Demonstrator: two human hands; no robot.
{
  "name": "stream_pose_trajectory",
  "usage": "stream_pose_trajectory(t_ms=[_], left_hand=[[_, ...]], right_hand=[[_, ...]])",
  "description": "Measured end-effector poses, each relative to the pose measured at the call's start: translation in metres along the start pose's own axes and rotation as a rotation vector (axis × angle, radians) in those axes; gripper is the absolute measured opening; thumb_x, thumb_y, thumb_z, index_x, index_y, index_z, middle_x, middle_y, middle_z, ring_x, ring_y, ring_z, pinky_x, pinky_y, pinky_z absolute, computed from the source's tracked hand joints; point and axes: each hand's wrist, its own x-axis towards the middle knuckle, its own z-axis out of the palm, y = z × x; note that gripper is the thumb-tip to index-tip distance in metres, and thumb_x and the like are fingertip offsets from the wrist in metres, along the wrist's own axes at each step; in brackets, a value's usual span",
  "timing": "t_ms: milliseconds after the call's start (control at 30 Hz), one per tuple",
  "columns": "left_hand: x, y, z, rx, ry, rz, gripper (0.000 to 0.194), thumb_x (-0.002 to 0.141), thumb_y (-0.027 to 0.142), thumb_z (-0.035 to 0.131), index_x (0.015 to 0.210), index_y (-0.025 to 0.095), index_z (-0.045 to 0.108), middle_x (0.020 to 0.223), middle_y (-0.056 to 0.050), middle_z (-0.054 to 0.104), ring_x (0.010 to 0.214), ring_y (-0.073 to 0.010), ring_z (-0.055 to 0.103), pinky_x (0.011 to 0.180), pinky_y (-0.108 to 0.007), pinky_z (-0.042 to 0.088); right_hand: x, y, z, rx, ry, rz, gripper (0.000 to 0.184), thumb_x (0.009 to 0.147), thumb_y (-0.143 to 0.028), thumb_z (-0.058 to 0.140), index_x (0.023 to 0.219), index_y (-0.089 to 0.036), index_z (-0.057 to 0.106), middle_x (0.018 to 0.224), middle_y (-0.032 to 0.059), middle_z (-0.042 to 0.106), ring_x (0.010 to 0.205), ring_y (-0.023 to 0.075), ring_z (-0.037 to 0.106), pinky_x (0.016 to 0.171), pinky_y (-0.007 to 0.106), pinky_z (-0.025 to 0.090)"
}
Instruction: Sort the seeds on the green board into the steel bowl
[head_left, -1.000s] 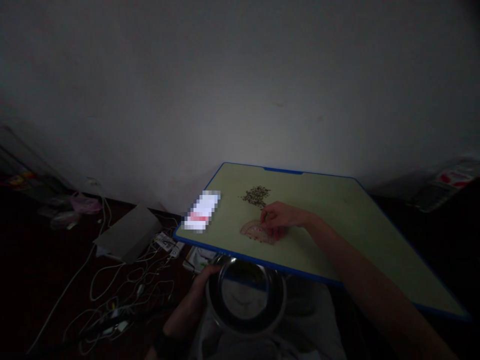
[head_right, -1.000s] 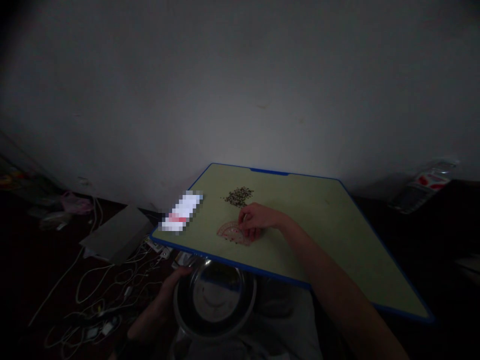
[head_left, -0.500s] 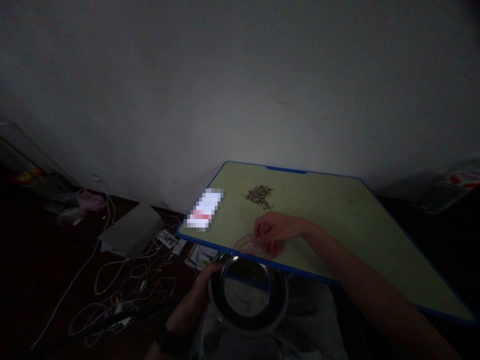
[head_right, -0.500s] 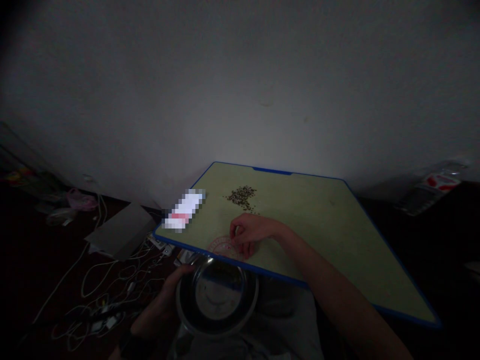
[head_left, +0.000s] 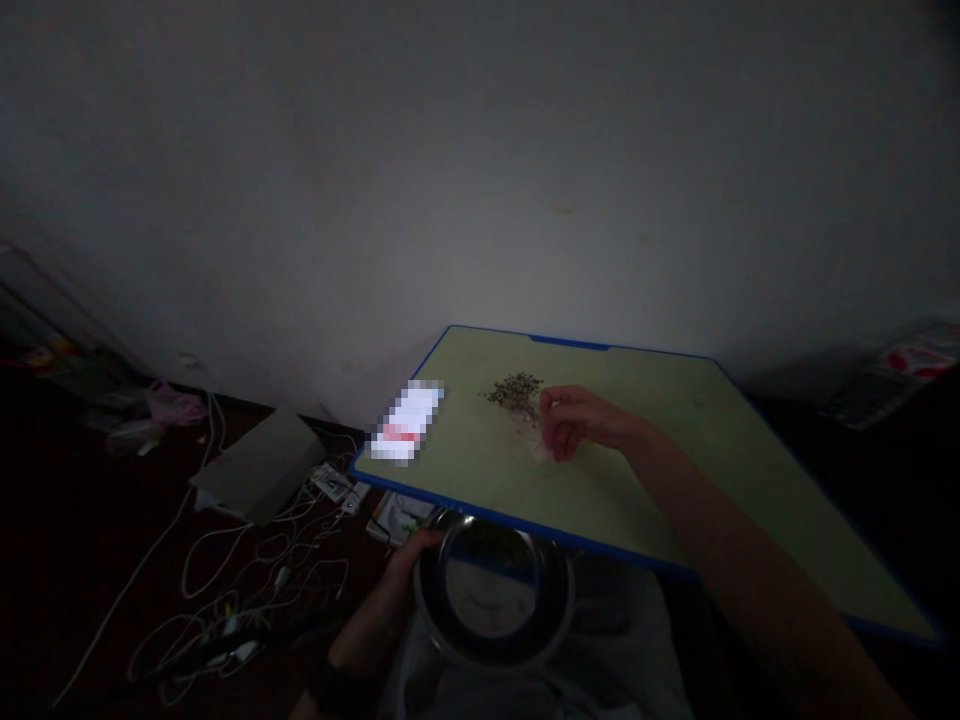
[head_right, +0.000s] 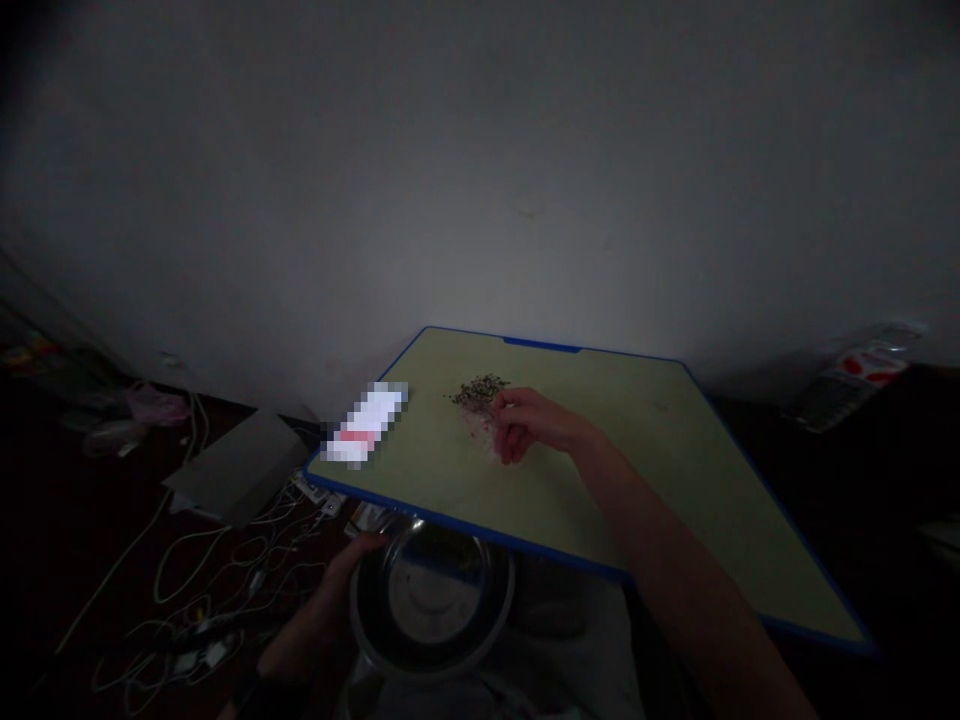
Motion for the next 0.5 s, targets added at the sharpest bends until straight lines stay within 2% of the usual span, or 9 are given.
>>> stream_pose_trajectory(t_ms=[100, 167, 267, 367, 500], left_hand=[[-0.001, 0.001, 0.002, -0.004, 0.007, -0.029, 0.016, 0.068, 0.032, 0.063, 0.067, 0.018, 0.07, 0.063, -0.002, 0.07, 0.066, -0.0204, 0.062, 0.071, -0.031, 0.046], [-0.003, 0.005, 0.006, -0.03, -0.024, -0.043, 0.016, 0.068, 0.032, 0.062, 0.068, 0.018, 0.07, 0.065, -0.003, 0.071, 0.072, -0.023, 0.064, 0.073, -0.033, 0.045], [-0.003, 0.007, 0.009, -0.053, -0.038, -0.077, 0.016, 0.068, 0.031, 0.061, 0.065, 0.017, 0.069, 0.064, -0.005, 0.071, 0.075, -0.0259, 0.065, 0.074, -0.035, 0.044], [0.001, -0.001, 0.006, -0.063, 0.027, -0.075, 0.014, 0.067, 0.028, 0.063, 0.067, 0.016, 0.069, 0.063, -0.004, 0.072, 0.067, -0.023, 0.064, 0.071, -0.033, 0.045], [0.007, -0.013, -0.001, -0.07, 0.098, -0.132, 0.016, 0.068, 0.027, 0.061, 0.063, 0.014, 0.068, 0.056, -0.002, 0.07, 0.058, -0.019, 0.062, 0.065, -0.03, 0.045]], right_hand=[[0.007, 0.005, 0.023, -0.013, 0.012, 0.083, 0.013, 0.07, -0.022, 0.053, 0.075, -0.019, 0.04, 0.057, 0.002, 0.067, 0.05, 0.0168, 0.065, 0.042, 0.022, 0.049], [0.009, 0.008, 0.04, -0.026, 0.021, 0.107, 0.013, 0.073, -0.021, 0.052, 0.075, -0.02, 0.04, 0.056, 0.0021, 0.066, 0.051, 0.0175, 0.066, 0.042, 0.023, 0.05], [0.007, 0.014, 0.056, -0.039, 0.113, 0.145, 0.017, 0.076, -0.023, 0.054, 0.075, -0.02, 0.037, 0.052, 0.0007, 0.065, 0.048, 0.0167, 0.065, 0.042, 0.024, 0.051], [-0.006, 0.023, 0.052, -0.036, 0.214, 0.166, 0.022, 0.078, -0.027, 0.057, 0.074, -0.021, 0.037, 0.05, 0.0001, 0.064, 0.046, 0.0151, 0.063, 0.042, 0.023, 0.051], [-0.031, 0.036, 0.024, -0.067, 0.341, 0.171, 0.023, 0.077, -0.029, 0.058, 0.072, -0.02, 0.038, 0.052, 0.0012, 0.064, 0.045, 0.0145, 0.063, 0.039, 0.021, 0.049]])
